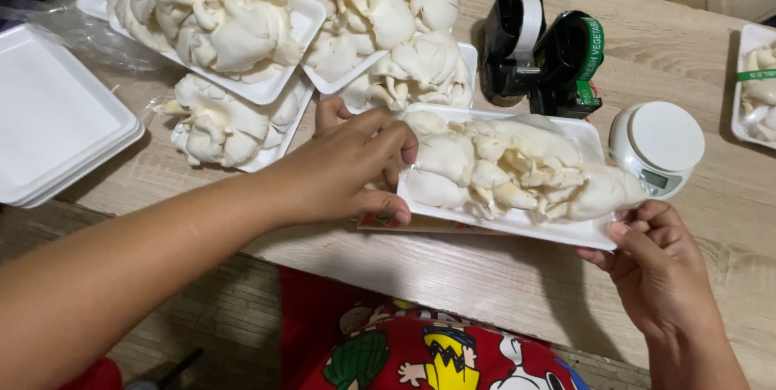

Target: Manually packaging oyster mushrooms into styrofoam trays and sealing them with plastic wrap.

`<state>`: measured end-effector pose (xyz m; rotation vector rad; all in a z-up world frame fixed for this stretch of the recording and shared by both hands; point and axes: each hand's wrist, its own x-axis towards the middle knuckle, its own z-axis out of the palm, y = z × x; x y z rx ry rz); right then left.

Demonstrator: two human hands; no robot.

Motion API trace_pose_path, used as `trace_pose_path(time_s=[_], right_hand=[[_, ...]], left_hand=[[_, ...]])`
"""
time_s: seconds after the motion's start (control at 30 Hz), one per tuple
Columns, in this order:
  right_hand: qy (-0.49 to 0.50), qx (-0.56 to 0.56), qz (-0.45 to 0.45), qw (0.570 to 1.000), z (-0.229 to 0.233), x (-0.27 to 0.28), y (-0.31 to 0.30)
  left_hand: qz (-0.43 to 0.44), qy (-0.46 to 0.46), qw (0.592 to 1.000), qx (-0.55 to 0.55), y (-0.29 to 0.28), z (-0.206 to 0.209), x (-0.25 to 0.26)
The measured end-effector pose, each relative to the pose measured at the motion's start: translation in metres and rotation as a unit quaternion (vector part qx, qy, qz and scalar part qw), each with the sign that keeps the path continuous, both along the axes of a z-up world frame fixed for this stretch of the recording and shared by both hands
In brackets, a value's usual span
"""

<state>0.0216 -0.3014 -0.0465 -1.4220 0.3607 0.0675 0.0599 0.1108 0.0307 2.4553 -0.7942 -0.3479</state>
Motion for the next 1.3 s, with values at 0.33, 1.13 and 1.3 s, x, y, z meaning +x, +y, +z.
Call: trace_pose_path(time_s=[0.33,1.13,1.3], right_hand=[[-0.004,-0.004,0.006,1.0,-0.007,-0.005,-0.007],[0.021,0.047,0.0,0.999,-0.013,-0.025,-0.008],[0.088,0.048,0.063,0.993,-0.01,-0.031,-0.018]], left_hand=[[0.014,0.121,0.992,-0.044,0.006,0.001,-0.001],[0.311,0.33,0.884,-0.115,-0.022,0.024,-0.043],[0.333,0.361,0.869,-0.059,-0.031,0.035,-0.055]])
